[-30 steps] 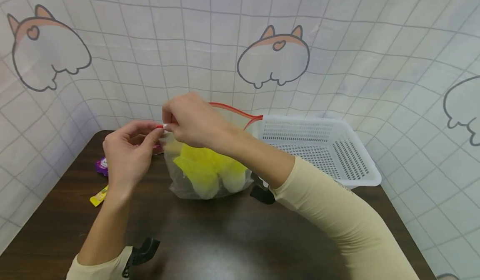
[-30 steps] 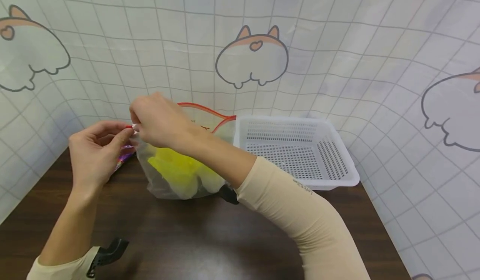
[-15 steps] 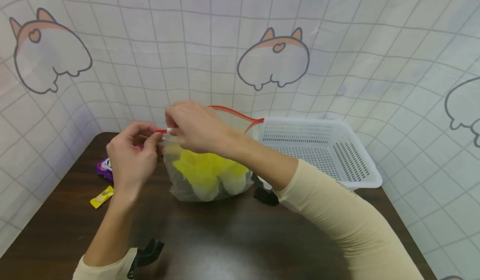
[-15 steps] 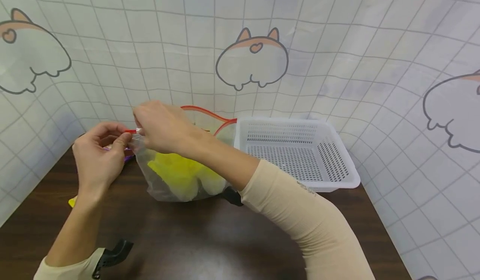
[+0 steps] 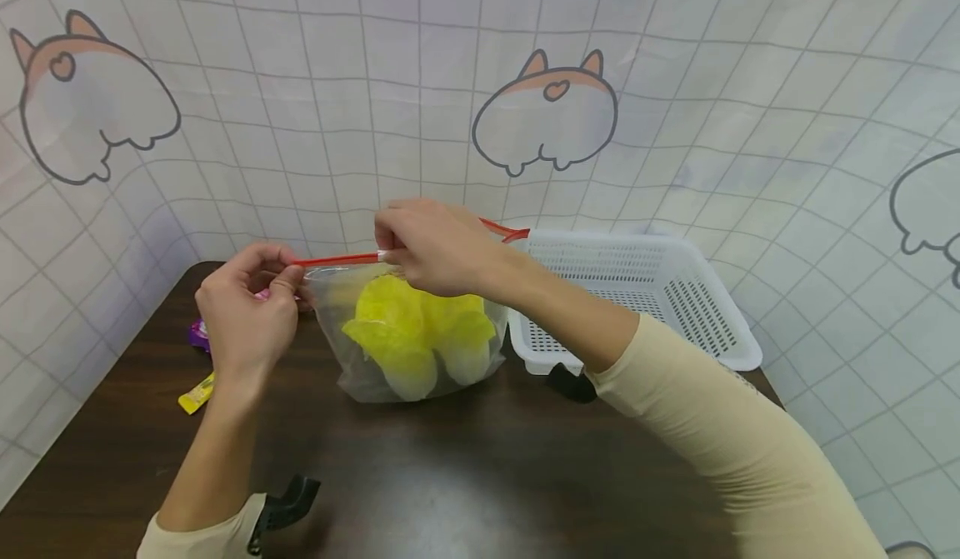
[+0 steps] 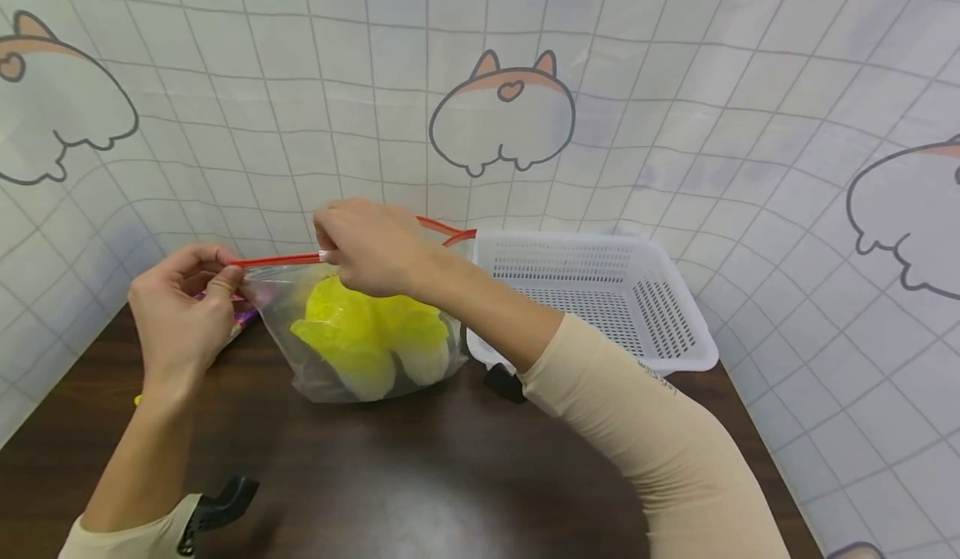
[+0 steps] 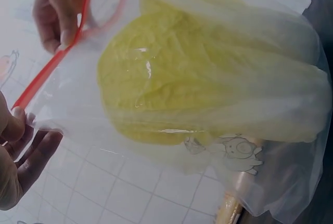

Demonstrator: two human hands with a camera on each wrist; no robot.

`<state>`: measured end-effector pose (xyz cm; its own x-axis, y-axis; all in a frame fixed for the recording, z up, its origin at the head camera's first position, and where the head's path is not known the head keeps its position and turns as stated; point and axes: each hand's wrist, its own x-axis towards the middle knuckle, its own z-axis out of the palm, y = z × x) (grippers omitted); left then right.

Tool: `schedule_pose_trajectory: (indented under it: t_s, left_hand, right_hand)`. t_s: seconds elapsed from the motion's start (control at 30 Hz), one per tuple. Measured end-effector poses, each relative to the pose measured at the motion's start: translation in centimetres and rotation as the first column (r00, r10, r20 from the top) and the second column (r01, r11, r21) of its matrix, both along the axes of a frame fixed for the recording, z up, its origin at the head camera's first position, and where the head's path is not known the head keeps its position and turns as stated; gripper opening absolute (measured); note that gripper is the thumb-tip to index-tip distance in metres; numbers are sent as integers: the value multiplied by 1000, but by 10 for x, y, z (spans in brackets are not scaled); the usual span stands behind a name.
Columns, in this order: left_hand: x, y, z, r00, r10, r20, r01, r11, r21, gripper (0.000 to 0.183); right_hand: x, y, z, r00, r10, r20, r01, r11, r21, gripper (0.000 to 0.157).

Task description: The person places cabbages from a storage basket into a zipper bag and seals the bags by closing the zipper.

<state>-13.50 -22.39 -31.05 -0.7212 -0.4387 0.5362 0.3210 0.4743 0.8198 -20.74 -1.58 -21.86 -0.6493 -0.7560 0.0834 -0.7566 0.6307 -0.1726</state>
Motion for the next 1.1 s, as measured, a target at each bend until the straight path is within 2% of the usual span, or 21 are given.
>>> schedule_pose_trajectory:
  t_s: [0.17,0.47,0.73,0.9,1.1]
  left_hand:
    - [0,0,1,1000,5,14,-5,1000,-4,10]
    - [0,0,1,998,-2,67,-1,999,47,8]
    - [1,-4,-2,999,-6,47,2,997,82,10]
    - [1,-6,-4,998,-3,56,-2,996,87,12]
    - [1,-8,-4,997,39,60,-43,996,73,14]
  right_hand:
    - [-7,17,-1,1000,20,-14,-20,1000,-9,4]
    - [-16,49,-6,998,43,-49,-46,997,-58,3]
    - [-22,73,-9,998,52,-46,-57,993,-103,5]
    - [-27,92,-14,998,24,-53,-30,993,-117,4]
    - [-31,111,-15,998,22,-58,-30,988,-149,4]
